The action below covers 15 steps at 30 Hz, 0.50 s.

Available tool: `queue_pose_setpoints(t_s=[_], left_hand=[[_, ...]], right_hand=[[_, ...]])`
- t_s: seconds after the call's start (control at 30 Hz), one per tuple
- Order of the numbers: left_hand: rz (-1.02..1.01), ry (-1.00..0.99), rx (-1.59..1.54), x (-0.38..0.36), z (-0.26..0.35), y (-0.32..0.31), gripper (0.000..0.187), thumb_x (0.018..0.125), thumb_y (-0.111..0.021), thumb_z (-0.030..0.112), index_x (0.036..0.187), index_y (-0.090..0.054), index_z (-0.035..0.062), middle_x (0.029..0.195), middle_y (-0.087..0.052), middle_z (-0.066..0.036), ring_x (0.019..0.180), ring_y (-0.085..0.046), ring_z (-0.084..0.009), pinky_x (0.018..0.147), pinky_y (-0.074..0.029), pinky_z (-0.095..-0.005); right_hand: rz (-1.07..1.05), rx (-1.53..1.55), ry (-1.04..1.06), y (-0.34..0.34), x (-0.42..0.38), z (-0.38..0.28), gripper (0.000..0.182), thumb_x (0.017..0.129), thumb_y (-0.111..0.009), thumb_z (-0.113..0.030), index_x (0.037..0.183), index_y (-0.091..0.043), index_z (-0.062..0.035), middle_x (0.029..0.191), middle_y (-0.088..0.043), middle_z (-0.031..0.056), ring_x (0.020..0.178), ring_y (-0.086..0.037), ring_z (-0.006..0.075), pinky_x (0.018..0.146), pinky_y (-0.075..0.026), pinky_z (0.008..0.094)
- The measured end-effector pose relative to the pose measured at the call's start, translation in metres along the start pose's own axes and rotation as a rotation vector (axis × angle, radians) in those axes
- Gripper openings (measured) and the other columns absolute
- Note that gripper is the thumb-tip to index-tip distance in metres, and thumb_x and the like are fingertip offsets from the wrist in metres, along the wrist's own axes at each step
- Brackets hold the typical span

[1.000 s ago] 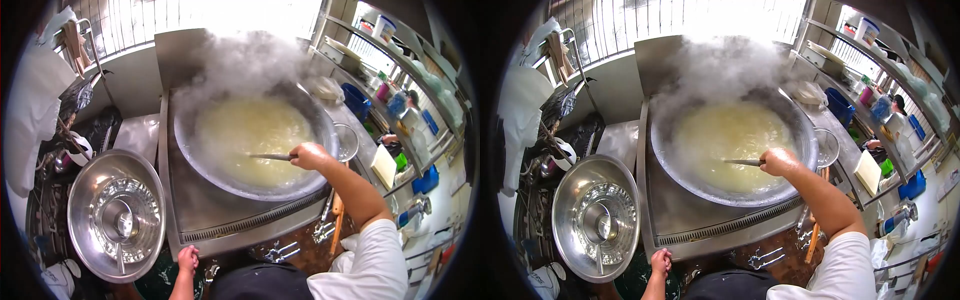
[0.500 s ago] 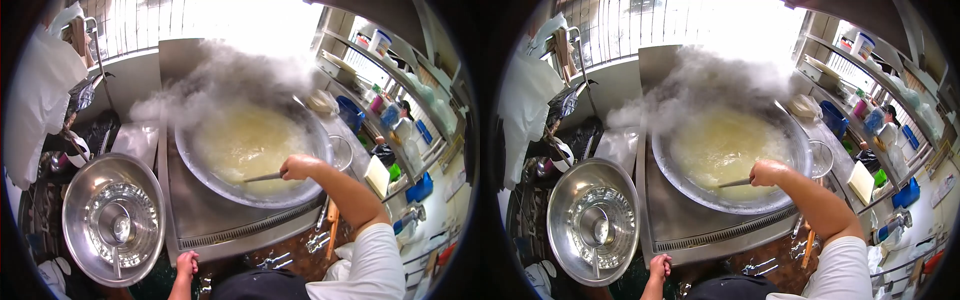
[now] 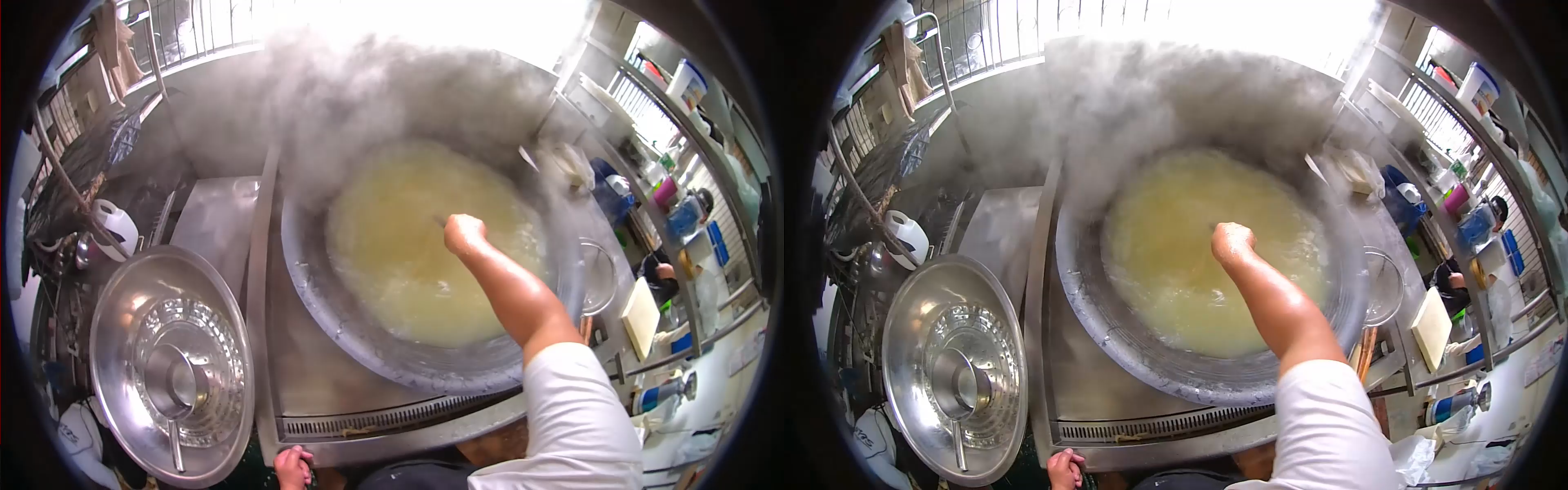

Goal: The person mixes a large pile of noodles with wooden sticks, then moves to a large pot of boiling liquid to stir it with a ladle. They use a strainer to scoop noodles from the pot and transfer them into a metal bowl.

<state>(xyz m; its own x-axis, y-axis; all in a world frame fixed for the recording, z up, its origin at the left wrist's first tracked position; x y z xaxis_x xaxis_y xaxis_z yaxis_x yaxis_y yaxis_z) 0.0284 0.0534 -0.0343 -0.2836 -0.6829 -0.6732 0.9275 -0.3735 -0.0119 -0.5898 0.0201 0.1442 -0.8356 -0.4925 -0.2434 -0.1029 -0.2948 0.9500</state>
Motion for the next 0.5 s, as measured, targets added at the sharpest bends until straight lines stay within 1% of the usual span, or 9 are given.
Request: queue_pose_setpoints(t_s=[0.03, 0.1, 0.13, 0.17, 0.2, 0.3, 0.37, 0.47, 0.5], left_hand=[[-0.003, 0.022, 0.007, -0.001, -0.001, -0.001, 0.035, 0.095, -0.051, 0.033, 0.074, -0.060, 0.0067, 0.046, -0.043, 0.000, 0.033, -0.035, -0.0096, 0.030, -0.026, -0.0242], [-0.001, 0.035, 0.013, 0.001, 0.000, 0.000, 0.034, 0.094, -0.052, 0.033, 0.075, -0.060, 0.0067, 0.044, -0.042, 0.000, 0.032, -0.035, -0.0099, 0.029, -0.027, -0.0246], [-0.003, 0.009, 0.005, 0.005, -0.001, 0.000, 0.036, 0.092, -0.052, 0.030, 0.070, -0.059, 0.0032, 0.042, -0.042, -0.002, 0.030, -0.036, -0.0113, 0.028, -0.027, -0.0258], [-0.006, -0.020, -0.006, 0.009, -0.002, 0.000, 0.037, 0.090, -0.053, 0.027, 0.065, -0.058, -0.0004, 0.040, -0.043, -0.005, 0.028, -0.036, -0.0128, 0.027, -0.028, -0.0270], [-0.007, -0.027, -0.007, 0.012, -0.002, -0.001, 0.037, 0.090, -0.053, 0.027, 0.065, -0.058, -0.0004, 0.040, -0.043, -0.005, 0.028, -0.036, -0.0128, 0.027, -0.028, -0.0270], [-0.027, -0.072, 0.034, 0.013, -0.001, -0.002, 0.040, 0.090, -0.051, 0.028, 0.064, -0.057, -0.0011, 0.040, -0.040, -0.005, 0.026, -0.033, -0.0137, 0.026, -0.027, -0.0280], [-0.037, -0.043, 0.014, 0.012, 0.003, -0.005, 0.039, 0.090, -0.052, 0.028, 0.064, -0.058, -0.0003, 0.040, -0.043, -0.005, 0.027, -0.037, -0.0132, 0.027, -0.029, -0.0271], [-0.081, -0.079, 0.014, 0.017, 0.002, -0.006, 0.038, 0.090, -0.053, 0.028, 0.065, -0.058, 0.0003, 0.041, -0.043, -0.004, 0.027, -0.036, -0.0127, 0.027, -0.029, -0.0269], [-0.088, -0.086, 0.018, 0.017, 0.002, -0.006, 0.037, 0.090, -0.053, 0.028, 0.065, -0.058, 0.0006, 0.041, -0.043, -0.004, 0.027, -0.036, -0.0124, 0.026, -0.029, -0.0267]], right_hand=[[0.000, 0.004, 0.005, -0.011, 0.011, 0.003, 0.024, 0.082, -0.060, -0.014, 0.103, -0.070, -0.0114, 0.106, -0.069, 0.0099, 0.099, -0.066, 0.0267, 0.077, -0.054, 0.0390], [0.093, 0.124, -0.041, -0.030, 0.024, 0.015, 0.024, 0.086, -0.054, -0.014, 0.104, -0.070, -0.0115, 0.107, -0.068, 0.0111, 0.099, -0.066, 0.0270, 0.078, -0.055, 0.0396], [0.138, 0.138, -0.012, -0.034, 0.021, 0.022, 0.025, 0.088, -0.050, -0.014, 0.104, -0.069, -0.0101, 0.106, -0.068, 0.0126, 0.099, -0.066, 0.0278, 0.079, -0.054, 0.0394], [0.143, 0.139, -0.011, -0.037, 0.019, 0.029, 0.025, 0.088, -0.050, -0.014, 0.104, -0.069, -0.0101, 0.106, -0.068, 0.0126, 0.099, -0.066, 0.0278, 0.079, -0.054, 0.0394], [0.145, 0.149, -0.006, -0.033, 0.009, 0.034, 0.025, 0.087, -0.051, -0.014, 0.104, -0.069, -0.0093, 0.105, -0.068, 0.0129, 0.098, -0.066, 0.0280, 0.080, -0.053, 0.0388], [0.116, 0.154, -0.009, -0.009, -0.040, 0.042, 0.025, 0.085, -0.053, -0.016, 0.104, -0.069, -0.0097, 0.104, -0.068, 0.0130, 0.098, -0.065, 0.0283, 0.082, -0.052, 0.0383], [0.091, 0.151, -0.019, 0.013, -0.079, 0.052, 0.026, 0.084, -0.053, -0.016, 0.104, -0.069, -0.0108, 0.104, -0.068, 0.0127, 0.098, -0.065, 0.0283, 0.083, -0.051, 0.0385], [0.104, 0.143, 0.072, 0.048, -0.140, 0.075, 0.027, 0.081, -0.057, -0.023, 0.104, -0.069, -0.0186, 0.103, -0.068, 0.0094, 0.097, -0.064, 0.0286, 0.084, -0.051, 0.0398], [0.136, 0.129, 0.128, 0.068, -0.166, 0.083, 0.029, 0.079, -0.059, -0.026, 0.104, -0.070, -0.0179, 0.101, -0.068, 0.0090, 0.096, -0.064, 0.0277, 0.084, -0.051, 0.0385]])
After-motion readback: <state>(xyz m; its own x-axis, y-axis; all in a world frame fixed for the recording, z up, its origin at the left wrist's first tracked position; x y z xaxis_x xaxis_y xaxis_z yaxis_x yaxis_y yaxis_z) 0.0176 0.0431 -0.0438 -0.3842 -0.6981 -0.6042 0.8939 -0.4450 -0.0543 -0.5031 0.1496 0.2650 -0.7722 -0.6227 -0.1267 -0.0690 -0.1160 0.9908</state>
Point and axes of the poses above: each hand's wrist, its own x-axis towards the middle knuckle, its own y-axis out of the back of the hand, z = x × y, the point moved 4 cm from there along x, towards the middle knuckle
